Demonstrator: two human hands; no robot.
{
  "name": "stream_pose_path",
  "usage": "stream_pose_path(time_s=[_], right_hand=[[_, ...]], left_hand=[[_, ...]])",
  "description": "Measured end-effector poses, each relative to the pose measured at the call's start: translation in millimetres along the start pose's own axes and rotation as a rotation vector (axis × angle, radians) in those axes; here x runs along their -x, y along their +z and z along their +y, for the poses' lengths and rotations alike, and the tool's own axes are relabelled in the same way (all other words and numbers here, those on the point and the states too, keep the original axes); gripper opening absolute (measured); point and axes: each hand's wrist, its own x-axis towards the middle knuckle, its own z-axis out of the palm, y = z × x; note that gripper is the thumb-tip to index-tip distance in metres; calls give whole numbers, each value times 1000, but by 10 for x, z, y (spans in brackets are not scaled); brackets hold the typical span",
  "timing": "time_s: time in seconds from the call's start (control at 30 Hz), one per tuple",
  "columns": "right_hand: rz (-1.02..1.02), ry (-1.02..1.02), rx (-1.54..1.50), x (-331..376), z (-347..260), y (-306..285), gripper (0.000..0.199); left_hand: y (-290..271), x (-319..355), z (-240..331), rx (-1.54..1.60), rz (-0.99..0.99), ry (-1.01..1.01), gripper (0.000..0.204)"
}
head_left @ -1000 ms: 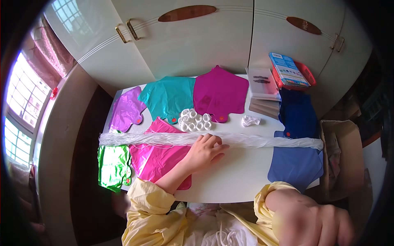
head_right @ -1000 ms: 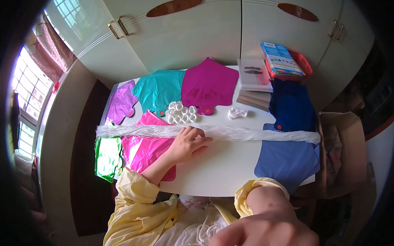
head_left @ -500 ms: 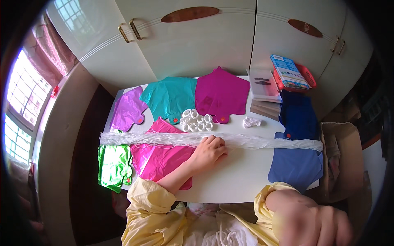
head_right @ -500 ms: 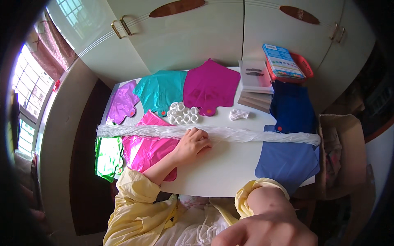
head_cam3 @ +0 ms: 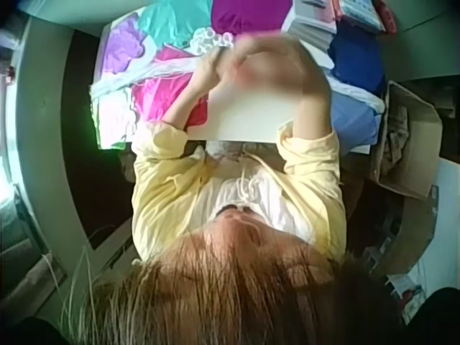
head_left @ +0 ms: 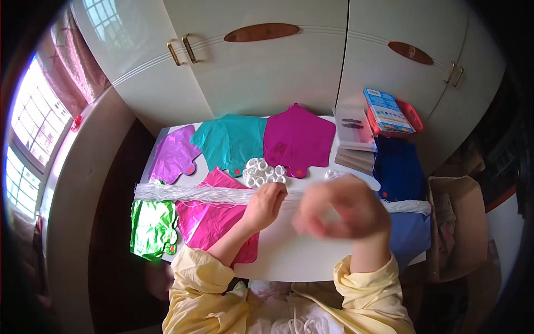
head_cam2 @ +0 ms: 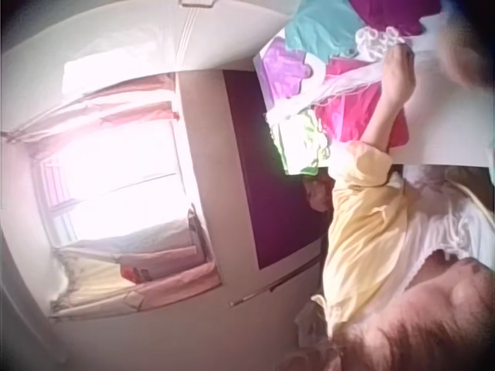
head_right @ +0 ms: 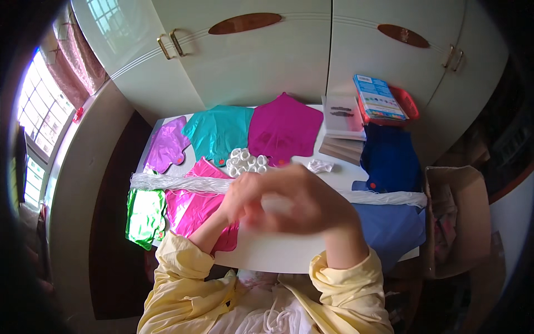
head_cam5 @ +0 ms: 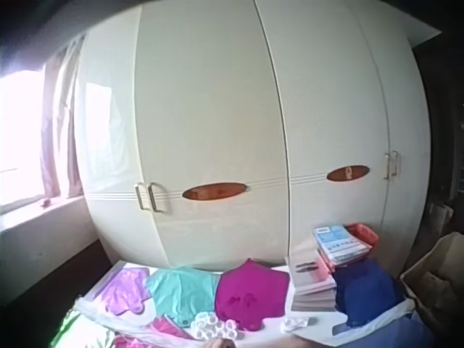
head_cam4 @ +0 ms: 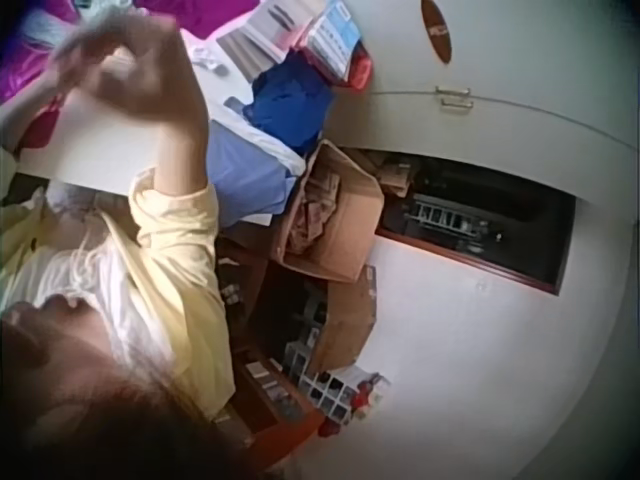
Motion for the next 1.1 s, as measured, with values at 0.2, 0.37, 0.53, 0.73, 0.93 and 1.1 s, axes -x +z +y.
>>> stream_pose_path(time_s=[0.2,0.37,0.53,0.73,0.93,1.1], right_hand=[[112,210,953,-19,1026,-215,19],[-136,491,1019,-35,1321,-242,18],[-49,492,967,-43,1351,-228,20],[68,348,689,-107,1454,-117,35],[108,173,167,-72,1824,220,45],[38,479,-305,-93,1762,150,29]], left_hand=[[-285,-110,52,150,156,-248,7],[-436,-73,-100,109,269,-270,8],[-624,-11,-320,138,442,-303,6],[-748,28,-474,720,591,-373,5],[-681,4,-252,1117,375,-485,8],[-783,11,-239,1284,282,-523,7]])
